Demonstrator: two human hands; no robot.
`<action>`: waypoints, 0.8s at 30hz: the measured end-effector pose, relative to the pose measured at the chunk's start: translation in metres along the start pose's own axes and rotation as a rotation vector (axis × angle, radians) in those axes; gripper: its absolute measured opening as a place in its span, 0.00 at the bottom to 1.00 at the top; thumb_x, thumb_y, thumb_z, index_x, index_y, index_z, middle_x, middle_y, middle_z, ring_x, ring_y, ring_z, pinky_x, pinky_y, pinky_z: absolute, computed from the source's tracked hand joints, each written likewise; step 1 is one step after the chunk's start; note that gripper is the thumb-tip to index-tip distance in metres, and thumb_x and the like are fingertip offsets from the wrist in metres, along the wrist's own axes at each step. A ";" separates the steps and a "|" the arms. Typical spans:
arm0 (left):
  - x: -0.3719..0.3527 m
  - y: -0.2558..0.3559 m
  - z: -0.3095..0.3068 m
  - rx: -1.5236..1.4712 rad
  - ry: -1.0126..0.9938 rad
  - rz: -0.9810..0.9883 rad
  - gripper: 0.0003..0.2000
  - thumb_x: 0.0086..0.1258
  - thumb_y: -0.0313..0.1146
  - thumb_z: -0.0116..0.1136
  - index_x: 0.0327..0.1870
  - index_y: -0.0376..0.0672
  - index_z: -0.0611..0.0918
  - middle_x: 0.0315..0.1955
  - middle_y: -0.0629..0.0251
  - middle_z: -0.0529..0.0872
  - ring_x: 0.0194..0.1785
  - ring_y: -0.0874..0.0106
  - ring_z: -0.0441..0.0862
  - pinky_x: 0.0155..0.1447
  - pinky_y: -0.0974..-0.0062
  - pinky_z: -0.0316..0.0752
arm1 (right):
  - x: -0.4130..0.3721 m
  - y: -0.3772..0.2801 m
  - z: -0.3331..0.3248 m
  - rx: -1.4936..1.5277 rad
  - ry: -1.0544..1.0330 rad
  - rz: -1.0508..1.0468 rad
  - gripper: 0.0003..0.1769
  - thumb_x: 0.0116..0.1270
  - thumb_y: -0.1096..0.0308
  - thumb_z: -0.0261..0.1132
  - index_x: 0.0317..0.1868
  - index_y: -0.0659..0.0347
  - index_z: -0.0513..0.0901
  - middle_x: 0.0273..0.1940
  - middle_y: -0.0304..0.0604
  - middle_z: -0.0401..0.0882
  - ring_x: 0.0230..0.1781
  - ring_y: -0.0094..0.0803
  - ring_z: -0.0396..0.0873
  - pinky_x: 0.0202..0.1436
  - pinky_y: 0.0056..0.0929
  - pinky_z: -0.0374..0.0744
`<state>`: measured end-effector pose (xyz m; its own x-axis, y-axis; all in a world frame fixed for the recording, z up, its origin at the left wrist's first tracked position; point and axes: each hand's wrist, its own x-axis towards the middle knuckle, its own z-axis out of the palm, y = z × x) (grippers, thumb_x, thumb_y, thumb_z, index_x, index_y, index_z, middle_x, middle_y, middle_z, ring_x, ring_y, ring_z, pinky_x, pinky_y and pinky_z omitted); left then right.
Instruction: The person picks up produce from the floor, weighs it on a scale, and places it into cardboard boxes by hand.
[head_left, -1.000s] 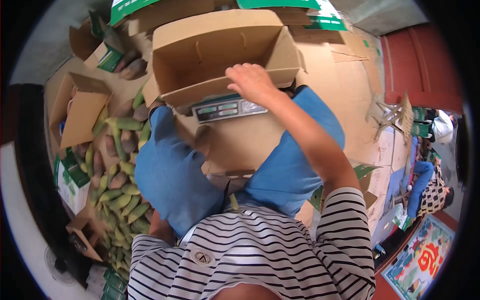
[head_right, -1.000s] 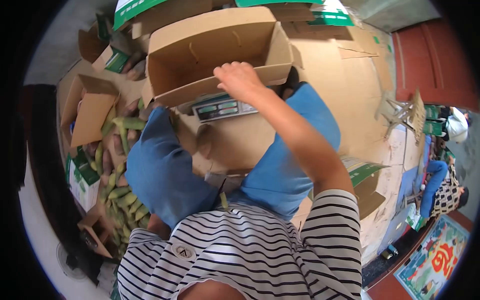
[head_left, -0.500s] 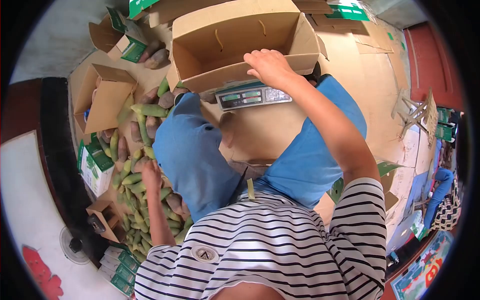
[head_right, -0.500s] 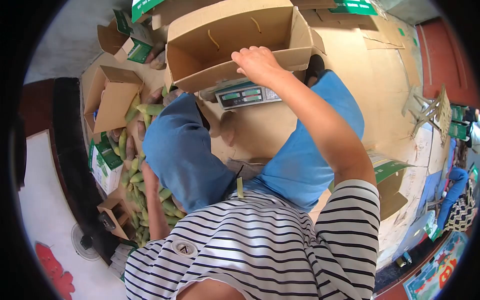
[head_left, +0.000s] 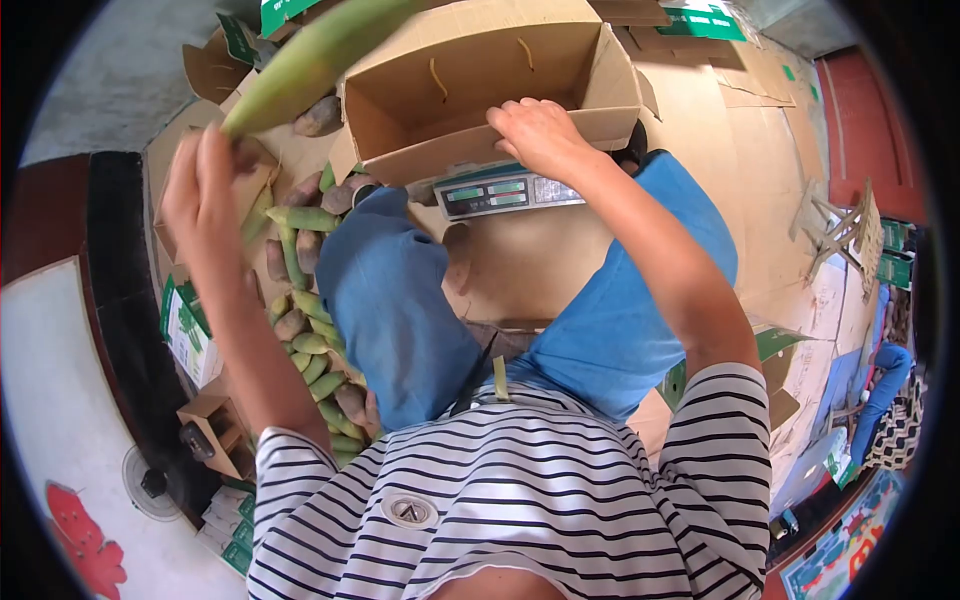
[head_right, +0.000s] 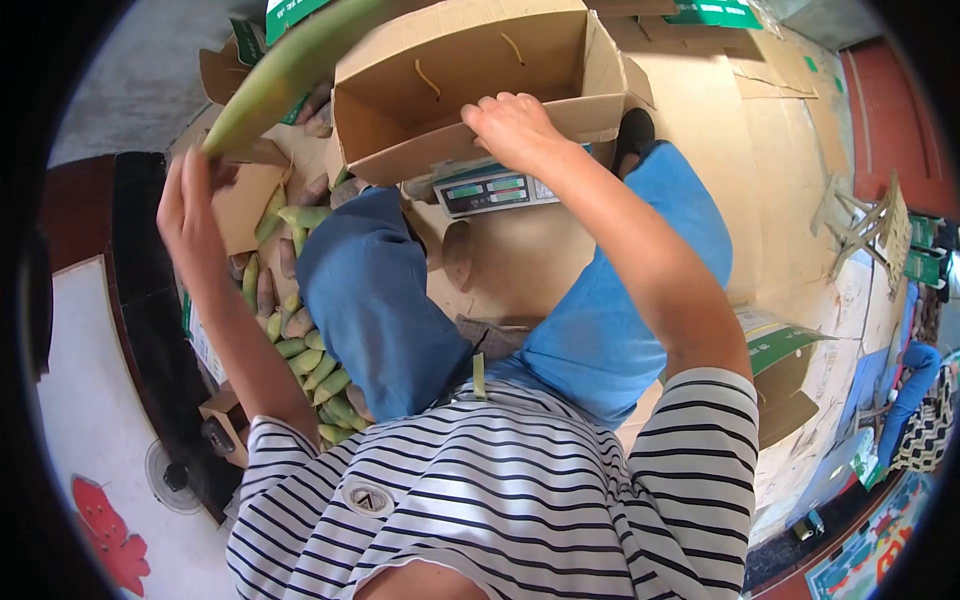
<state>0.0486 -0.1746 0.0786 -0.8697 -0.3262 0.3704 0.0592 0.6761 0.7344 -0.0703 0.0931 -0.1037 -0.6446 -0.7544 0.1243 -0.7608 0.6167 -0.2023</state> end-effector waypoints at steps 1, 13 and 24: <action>0.015 0.000 0.017 0.031 -0.057 0.002 0.13 0.76 0.34 0.47 0.39 0.33 0.80 0.28 0.69 0.80 0.32 0.81 0.75 0.39 0.83 0.69 | 0.000 0.001 0.001 -0.004 0.004 -0.004 0.12 0.58 0.63 0.67 0.39 0.59 0.77 0.37 0.45 0.81 0.42 0.43 0.81 0.43 0.40 0.78; 0.054 0.018 0.117 0.206 -0.584 0.118 0.19 0.72 0.46 0.51 0.41 0.38 0.84 0.37 0.48 0.85 0.40 0.56 0.83 0.49 0.57 0.74 | -0.003 0.007 0.008 0.113 0.084 -0.052 0.11 0.57 0.68 0.64 0.40 0.60 0.77 0.36 0.47 0.81 0.39 0.45 0.81 0.39 0.42 0.79; -0.183 -0.216 0.017 0.487 -0.577 -0.487 0.14 0.69 0.39 0.56 0.42 0.36 0.80 0.30 0.59 0.84 0.37 0.69 0.80 0.43 0.69 0.75 | 0.001 0.001 -0.001 0.055 -0.028 -0.024 0.12 0.62 0.63 0.64 0.41 0.58 0.73 0.37 0.46 0.79 0.42 0.45 0.78 0.43 0.43 0.76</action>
<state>0.1867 -0.2497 -0.1577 -0.8629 -0.3562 -0.3586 -0.4807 0.7978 0.3641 -0.0721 0.0930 -0.1032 -0.6236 -0.7750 0.1029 -0.7699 0.5859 -0.2530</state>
